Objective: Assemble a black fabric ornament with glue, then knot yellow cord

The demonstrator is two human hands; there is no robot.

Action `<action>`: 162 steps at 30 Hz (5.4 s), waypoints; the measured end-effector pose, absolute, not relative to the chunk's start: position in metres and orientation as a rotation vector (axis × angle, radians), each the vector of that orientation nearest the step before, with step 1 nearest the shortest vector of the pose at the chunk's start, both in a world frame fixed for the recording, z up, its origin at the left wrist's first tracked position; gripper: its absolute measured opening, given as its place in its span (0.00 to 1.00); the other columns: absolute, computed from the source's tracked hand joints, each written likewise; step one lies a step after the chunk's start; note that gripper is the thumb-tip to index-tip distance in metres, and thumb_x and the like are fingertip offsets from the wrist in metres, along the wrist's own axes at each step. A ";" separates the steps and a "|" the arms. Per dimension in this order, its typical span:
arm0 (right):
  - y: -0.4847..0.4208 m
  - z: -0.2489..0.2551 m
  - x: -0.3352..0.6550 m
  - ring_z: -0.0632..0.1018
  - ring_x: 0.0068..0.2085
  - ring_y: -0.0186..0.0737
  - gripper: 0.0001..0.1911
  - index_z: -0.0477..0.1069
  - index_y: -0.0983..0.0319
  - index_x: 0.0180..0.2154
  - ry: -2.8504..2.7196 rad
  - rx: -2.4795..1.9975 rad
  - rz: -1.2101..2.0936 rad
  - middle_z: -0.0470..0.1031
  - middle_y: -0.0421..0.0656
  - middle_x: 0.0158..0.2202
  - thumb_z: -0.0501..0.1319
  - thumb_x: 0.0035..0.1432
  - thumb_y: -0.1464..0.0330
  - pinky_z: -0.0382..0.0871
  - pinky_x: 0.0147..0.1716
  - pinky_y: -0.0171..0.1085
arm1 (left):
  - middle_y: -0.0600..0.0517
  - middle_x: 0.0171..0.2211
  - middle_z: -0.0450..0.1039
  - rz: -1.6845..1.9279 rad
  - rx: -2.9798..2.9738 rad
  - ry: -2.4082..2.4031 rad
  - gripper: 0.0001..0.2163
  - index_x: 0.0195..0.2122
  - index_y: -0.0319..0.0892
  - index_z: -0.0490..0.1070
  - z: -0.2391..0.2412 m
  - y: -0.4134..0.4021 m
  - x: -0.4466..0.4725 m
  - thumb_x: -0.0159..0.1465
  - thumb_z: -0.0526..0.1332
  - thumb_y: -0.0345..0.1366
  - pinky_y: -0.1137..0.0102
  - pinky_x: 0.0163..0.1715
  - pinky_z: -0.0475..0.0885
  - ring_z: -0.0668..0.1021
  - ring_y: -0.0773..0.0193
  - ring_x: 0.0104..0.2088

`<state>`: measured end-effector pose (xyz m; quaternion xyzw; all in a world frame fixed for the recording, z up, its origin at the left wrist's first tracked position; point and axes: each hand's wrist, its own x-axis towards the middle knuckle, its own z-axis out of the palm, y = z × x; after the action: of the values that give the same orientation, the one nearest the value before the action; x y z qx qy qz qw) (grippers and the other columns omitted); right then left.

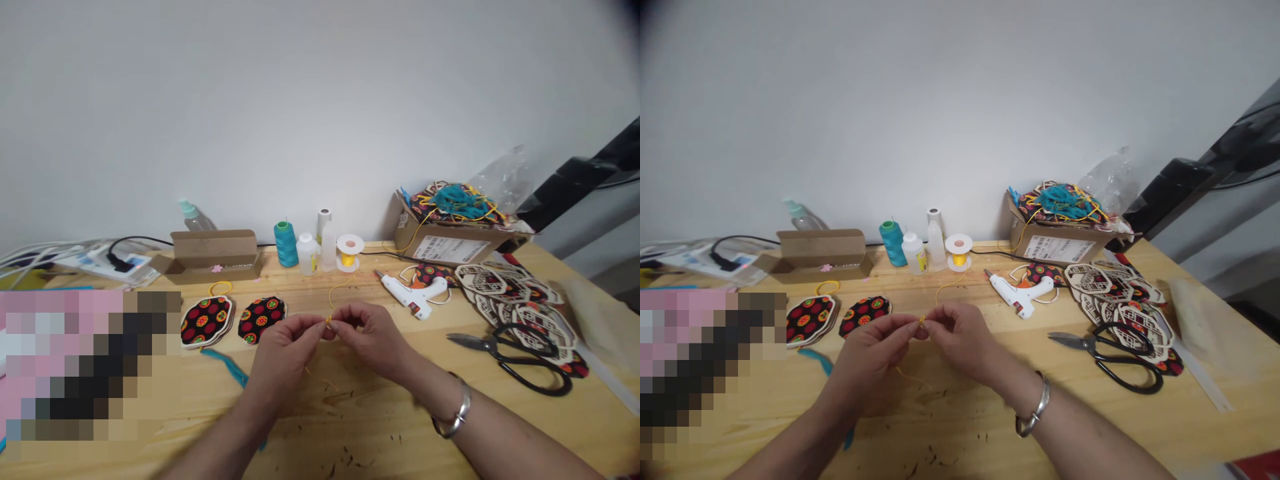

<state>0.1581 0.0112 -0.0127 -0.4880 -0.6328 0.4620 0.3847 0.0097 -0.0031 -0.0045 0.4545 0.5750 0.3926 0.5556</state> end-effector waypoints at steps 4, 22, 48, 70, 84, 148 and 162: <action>0.010 -0.011 0.158 0.73 0.28 0.32 0.05 0.73 0.64 0.27 -1.635 -1.248 1.172 0.76 0.41 0.26 0.58 0.50 0.72 0.65 0.27 0.30 | 0.61 0.10 0.57 0.912 1.065 1.376 0.06 0.27 0.39 0.76 -0.003 -0.002 0.010 0.52 0.63 0.36 0.79 0.13 0.47 0.56 0.76 0.14; 0.010 -0.012 0.159 0.70 0.26 0.31 0.05 0.72 0.65 0.27 -1.691 -1.317 1.113 0.73 0.40 0.24 0.58 0.49 0.71 0.63 0.25 0.30 | 0.55 0.21 0.70 0.874 1.046 1.241 0.09 0.25 0.38 0.72 -0.011 0.001 0.006 0.54 0.62 0.39 0.79 0.15 0.51 0.59 0.77 0.16; 0.011 -0.023 0.155 0.75 0.29 0.35 0.06 0.72 0.64 0.29 -1.437 -1.204 1.346 0.76 0.42 0.27 0.62 0.46 0.68 0.68 0.31 0.35 | 0.54 0.20 0.72 0.968 0.862 1.162 0.07 0.27 0.37 0.72 -0.008 -0.001 0.010 0.51 0.64 0.36 0.80 0.13 0.52 0.62 0.78 0.15; 0.008 -0.015 0.158 0.72 0.28 0.33 0.04 0.71 0.64 0.27 -1.593 -1.226 1.282 0.74 0.40 0.25 0.59 0.49 0.70 0.66 0.28 0.31 | 0.54 0.21 0.71 0.932 0.954 1.163 0.07 0.26 0.38 0.72 -0.006 -0.002 0.010 0.52 0.63 0.37 0.78 0.14 0.50 0.60 0.77 0.15; 0.007 -0.015 0.163 0.70 0.28 0.33 0.02 0.70 0.62 0.28 -1.921 -1.231 0.815 0.72 0.39 0.25 0.58 0.50 0.71 0.63 0.29 0.32 | 0.55 0.20 0.69 0.859 0.913 1.125 0.07 0.24 0.37 0.72 -0.006 -0.001 0.009 0.52 0.63 0.37 0.79 0.14 0.51 0.59 0.77 0.15; 0.010 -0.017 0.170 0.67 0.32 0.36 0.06 0.68 0.64 0.32 -2.177 -0.795 0.261 0.71 0.44 0.29 0.53 0.57 0.75 0.63 0.34 0.37 | 0.55 0.20 0.69 0.903 0.724 1.007 0.07 0.25 0.36 0.70 -0.009 0.000 0.009 0.51 0.66 0.35 0.81 0.12 0.49 0.58 0.80 0.14; 0.013 -0.018 0.167 0.68 0.28 0.32 0.07 0.67 0.62 0.33 -1.833 -1.089 0.758 0.68 0.38 0.27 0.62 0.49 0.72 0.63 0.28 0.33 | 0.55 0.20 0.69 0.863 0.780 1.014 0.07 0.26 0.37 0.71 -0.005 -0.002 0.008 0.51 0.65 0.36 0.80 0.13 0.49 0.58 0.79 0.14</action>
<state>0.1672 0.0126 -0.0176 -0.4354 -0.7330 0.3033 0.4256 0.0079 -0.0016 -0.0047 0.3523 0.4581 0.3900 0.7169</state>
